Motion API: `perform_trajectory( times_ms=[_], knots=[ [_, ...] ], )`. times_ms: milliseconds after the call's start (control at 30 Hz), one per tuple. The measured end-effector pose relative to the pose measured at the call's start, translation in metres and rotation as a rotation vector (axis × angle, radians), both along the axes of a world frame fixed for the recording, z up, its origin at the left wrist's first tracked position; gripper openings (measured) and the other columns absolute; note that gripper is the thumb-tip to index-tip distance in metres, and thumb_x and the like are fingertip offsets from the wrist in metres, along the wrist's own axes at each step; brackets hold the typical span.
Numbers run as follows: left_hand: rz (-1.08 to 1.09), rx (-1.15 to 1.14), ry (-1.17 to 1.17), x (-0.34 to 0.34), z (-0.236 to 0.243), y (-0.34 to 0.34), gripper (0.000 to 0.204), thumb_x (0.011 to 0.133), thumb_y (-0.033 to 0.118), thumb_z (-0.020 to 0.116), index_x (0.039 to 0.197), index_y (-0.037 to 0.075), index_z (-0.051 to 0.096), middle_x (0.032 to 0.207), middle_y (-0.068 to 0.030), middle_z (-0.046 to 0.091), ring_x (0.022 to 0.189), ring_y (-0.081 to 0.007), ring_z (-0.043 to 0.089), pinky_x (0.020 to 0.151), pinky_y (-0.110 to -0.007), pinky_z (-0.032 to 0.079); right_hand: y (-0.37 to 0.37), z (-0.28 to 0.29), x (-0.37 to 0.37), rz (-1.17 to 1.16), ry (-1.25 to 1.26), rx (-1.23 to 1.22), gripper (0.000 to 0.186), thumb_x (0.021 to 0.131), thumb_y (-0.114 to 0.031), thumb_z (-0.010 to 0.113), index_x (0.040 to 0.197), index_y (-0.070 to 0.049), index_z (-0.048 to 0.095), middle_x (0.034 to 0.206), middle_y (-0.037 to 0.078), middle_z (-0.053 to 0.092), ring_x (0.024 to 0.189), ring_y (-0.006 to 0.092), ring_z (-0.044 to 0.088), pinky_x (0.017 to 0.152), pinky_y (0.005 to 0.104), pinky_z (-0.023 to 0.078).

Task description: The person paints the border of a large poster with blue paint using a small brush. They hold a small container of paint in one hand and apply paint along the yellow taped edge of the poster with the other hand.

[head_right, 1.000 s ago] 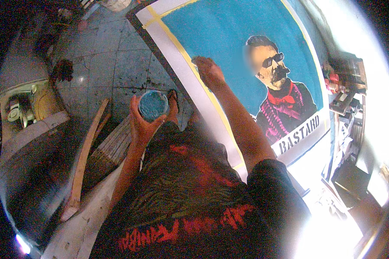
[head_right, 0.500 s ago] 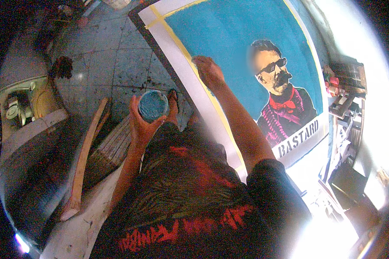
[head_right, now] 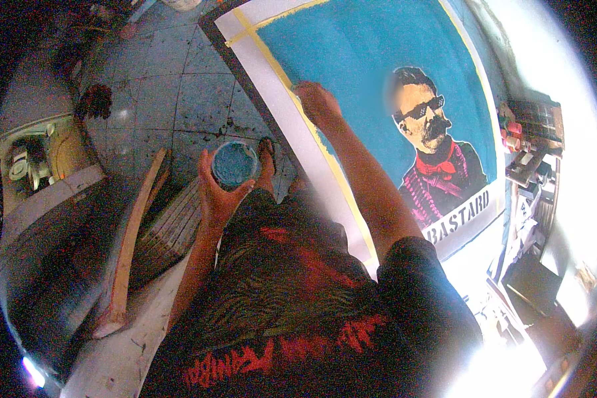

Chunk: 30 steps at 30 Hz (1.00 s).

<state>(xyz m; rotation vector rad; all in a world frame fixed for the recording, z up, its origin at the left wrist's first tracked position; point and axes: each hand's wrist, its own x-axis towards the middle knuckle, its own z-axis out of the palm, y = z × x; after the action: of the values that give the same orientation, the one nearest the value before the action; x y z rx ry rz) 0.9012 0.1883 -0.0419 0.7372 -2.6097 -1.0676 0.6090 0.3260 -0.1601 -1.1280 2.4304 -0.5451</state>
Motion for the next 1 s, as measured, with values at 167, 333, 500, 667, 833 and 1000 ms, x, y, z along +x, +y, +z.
perform_trajectory(
  times_ms=[167,333,500,667,833,1000],
  knots=[
    [0.007,-0.014,-0.011,-0.004,0.004,-0.004,0.117,0.065,0.041,0.089,0.148,-0.004,0.019,0.142,-0.0295,0.039,0.132,-0.0434,0.043,0.108,-0.048,0.037,0.002,-0.002,-0.004,0.012,0.097,-0.121,0.031,0.091,-0.014,0.051,0.119,-0.012,0.064,0.13,0.011,0.06,0.122,0.0349,0.054,0.103,0.0434,0.046],
    [0.023,-0.009,-0.017,-0.004,-0.001,-0.01,0.118,0.065,0.041,0.089,0.148,-0.004,0.019,0.143,-0.0297,0.038,0.132,-0.0434,0.042,0.109,-0.048,0.036,-0.006,0.007,-0.001,-0.036,0.073,-0.188,0.032,0.088,-0.011,0.053,0.118,-0.01,0.064,0.128,0.012,0.061,0.121,0.0352,0.055,0.103,0.0432,0.046],
    [0.005,-0.019,-0.002,-0.008,-0.003,-0.017,0.119,0.064,0.042,0.089,0.148,-0.004,0.019,0.144,-0.0297,0.038,0.133,-0.0431,0.041,0.109,-0.048,0.036,-0.016,-0.001,-0.007,-0.037,0.106,-0.141,0.03,0.087,-0.008,0.053,0.115,-0.01,0.065,0.125,0.013,0.063,0.118,0.0348,0.057,0.102,0.0431,0.047],
    [0.022,0.04,-0.025,-0.008,-0.003,-0.022,0.12,0.063,0.043,0.09,0.148,-0.004,0.019,0.143,-0.03,0.038,0.133,-0.0429,0.041,0.109,-0.047,0.036,-0.026,0.005,-0.017,-0.005,0.183,-0.204,0.03,0.087,-0.005,0.05,0.113,-0.009,0.067,0.122,0.013,0.064,0.115,0.035,0.059,0.099,0.044,0.049],
    [0.045,0.064,-0.032,-0.008,-0.006,-0.027,0.12,0.063,0.043,0.09,0.147,-0.005,0.02,0.143,-0.0304,0.039,0.132,-0.0431,0.042,0.108,-0.047,0.037,-0.042,0.011,-0.023,-0.063,0.203,-0.282,0.025,0.087,-0.006,0.054,0.107,-0.007,0.068,0.116,0.016,0.066,0.107,0.0358,0.062,0.093,0.0426,0.051],
    [0.05,0.075,-0.02,-0.011,-0.006,-0.031,0.119,0.063,0.043,0.089,0.147,-0.005,0.019,0.142,-0.0308,0.039,0.133,-0.0433,0.042,0.109,-0.046,0.037,-0.05,0.02,-0.027,-0.064,0.206,-0.245,0.024,0.086,-0.006,0.054,0.105,-0.007,0.069,0.113,0.016,0.066,0.105,0.036,0.063,0.093,0.0429,0.051]
  ],
)
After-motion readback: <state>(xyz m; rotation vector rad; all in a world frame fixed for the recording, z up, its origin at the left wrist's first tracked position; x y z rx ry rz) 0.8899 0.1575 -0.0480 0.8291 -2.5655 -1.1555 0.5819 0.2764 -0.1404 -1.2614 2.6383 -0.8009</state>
